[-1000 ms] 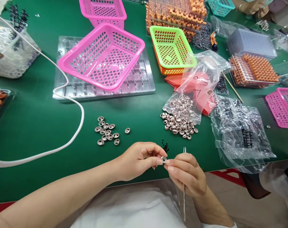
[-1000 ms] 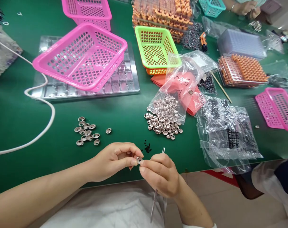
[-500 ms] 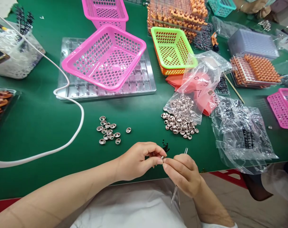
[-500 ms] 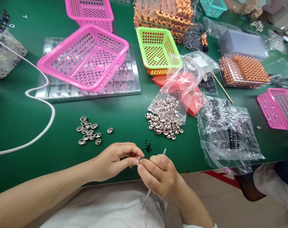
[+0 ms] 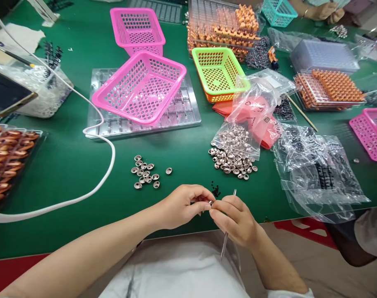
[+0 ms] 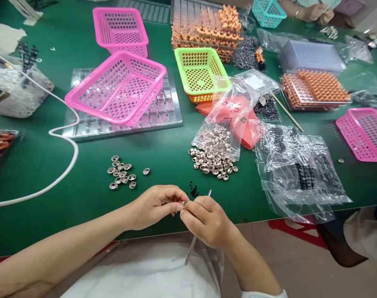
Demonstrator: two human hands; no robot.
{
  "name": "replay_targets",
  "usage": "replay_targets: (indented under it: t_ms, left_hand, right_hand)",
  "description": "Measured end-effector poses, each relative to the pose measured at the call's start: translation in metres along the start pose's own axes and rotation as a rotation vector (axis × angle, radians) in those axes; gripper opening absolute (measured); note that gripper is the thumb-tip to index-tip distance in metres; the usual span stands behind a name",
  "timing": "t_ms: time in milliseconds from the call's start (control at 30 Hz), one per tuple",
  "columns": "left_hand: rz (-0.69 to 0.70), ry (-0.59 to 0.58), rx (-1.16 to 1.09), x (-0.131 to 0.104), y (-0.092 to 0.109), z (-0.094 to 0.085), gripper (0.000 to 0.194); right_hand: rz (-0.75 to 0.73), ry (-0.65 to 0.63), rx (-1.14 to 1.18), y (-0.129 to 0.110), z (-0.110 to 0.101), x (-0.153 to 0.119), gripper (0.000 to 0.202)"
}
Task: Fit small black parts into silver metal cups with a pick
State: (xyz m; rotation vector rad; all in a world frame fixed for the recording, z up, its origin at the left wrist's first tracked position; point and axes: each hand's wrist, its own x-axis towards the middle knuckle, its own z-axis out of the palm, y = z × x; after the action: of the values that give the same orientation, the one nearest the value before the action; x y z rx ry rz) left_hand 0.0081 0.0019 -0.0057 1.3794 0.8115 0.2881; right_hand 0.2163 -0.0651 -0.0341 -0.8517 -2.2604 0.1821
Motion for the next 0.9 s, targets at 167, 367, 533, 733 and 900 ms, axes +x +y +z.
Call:
replay_targets:
  t_ms: [167, 367, 533, 733, 900]
  left_hand:
    - [-0.012, 0.018, -0.036, 0.0, 0.0, 0.001, 0.017]
    - [0.002, 0.061, -0.137, -0.003, -0.001, 0.004, 0.017]
    - [0.051, 0.083, -0.117, -0.006, 0.002, 0.007, 0.016]
    - [0.067, 0.09, -0.136, -0.007, 0.003, 0.007, 0.017]
    - [0.07, 0.103, -0.131, -0.007, 0.001, 0.006, 0.016]
  right_hand:
    - [0.039, 0.03, -0.004, -0.002, 0.003, -0.002, 0.022]
    - [-0.008, 0.099, -0.043, -0.004, -0.001, -0.003, 0.026]
    - [-0.051, 0.102, -0.103, -0.006, -0.007, 0.002, 0.021]
    - [-0.082, 0.084, -0.153, -0.006, -0.013, 0.005, 0.016]
    - [-0.09, 0.084, -0.156, -0.005, -0.013, 0.005, 0.018]
